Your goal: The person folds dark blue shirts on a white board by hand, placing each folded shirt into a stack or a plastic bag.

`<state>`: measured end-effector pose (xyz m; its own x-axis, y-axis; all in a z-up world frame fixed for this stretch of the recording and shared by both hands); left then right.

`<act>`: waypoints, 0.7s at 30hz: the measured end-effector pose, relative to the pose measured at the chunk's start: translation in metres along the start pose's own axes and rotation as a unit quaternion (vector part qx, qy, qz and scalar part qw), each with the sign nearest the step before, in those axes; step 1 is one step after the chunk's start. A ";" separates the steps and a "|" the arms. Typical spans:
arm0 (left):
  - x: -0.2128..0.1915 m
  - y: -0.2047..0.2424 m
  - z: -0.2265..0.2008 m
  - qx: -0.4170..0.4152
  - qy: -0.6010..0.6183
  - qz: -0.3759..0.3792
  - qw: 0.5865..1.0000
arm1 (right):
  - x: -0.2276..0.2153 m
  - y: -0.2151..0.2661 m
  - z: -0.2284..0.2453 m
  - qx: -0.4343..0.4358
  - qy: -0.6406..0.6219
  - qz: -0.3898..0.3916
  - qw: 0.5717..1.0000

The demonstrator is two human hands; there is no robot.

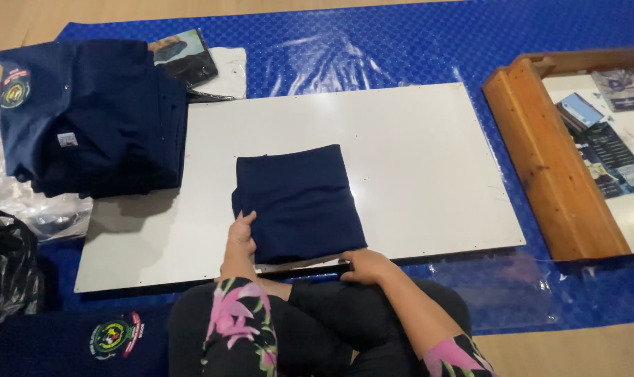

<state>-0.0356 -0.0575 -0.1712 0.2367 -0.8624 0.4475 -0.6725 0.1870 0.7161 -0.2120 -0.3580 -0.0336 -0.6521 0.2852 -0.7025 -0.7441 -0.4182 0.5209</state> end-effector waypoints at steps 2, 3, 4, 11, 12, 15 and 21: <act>0.045 0.033 0.009 0.016 0.005 -0.040 0.999 | -0.013 0.002 -0.013 0.041 -0.002 -0.023 0.999; 0.060 0.053 0.012 0.030 0.006 -0.085 0.996 | -0.018 0.003 -0.020 0.080 -0.010 -0.046 0.996; 0.081 0.053 0.035 0.031 0.006 -0.085 0.996 | -0.018 -0.002 -0.038 0.080 -0.010 -0.046 0.996; 0.177 0.020 0.183 -0.031 0.185 0.069 0.980 | -0.038 0.002 -0.142 0.225 -0.148 -0.286 0.920; 0.176 0.010 0.199 -0.034 0.225 0.110 0.968 | -0.041 0.007 -0.146 0.240 -0.176 -0.318 0.900; 0.130 0.075 0.139 -0.073 0.159 -0.005 0.984 | -0.060 0.024 -0.113 0.227 -0.213 -0.348 0.884; 0.052 0.082 0.015 -0.058 -0.049 -0.091 0.993 | -0.080 0.048 -0.076 0.240 -0.303 -0.386 0.837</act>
<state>-0.0892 -0.0941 -0.0971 0.2728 -0.9277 0.2548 -0.5379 0.0725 0.8399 -0.1840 -0.4662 0.0107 0.2054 0.7571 -0.6202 -0.8555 0.4467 0.2620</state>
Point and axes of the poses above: each hand's wrist, its own y-axis away from the middle knuckle, its own x-axis out of the palm, z = x × y, the point moved 8 cm from there along -y, towards the middle knuckle, and after that the axes turned 13 degrees about -x, right-handed, at the moved point
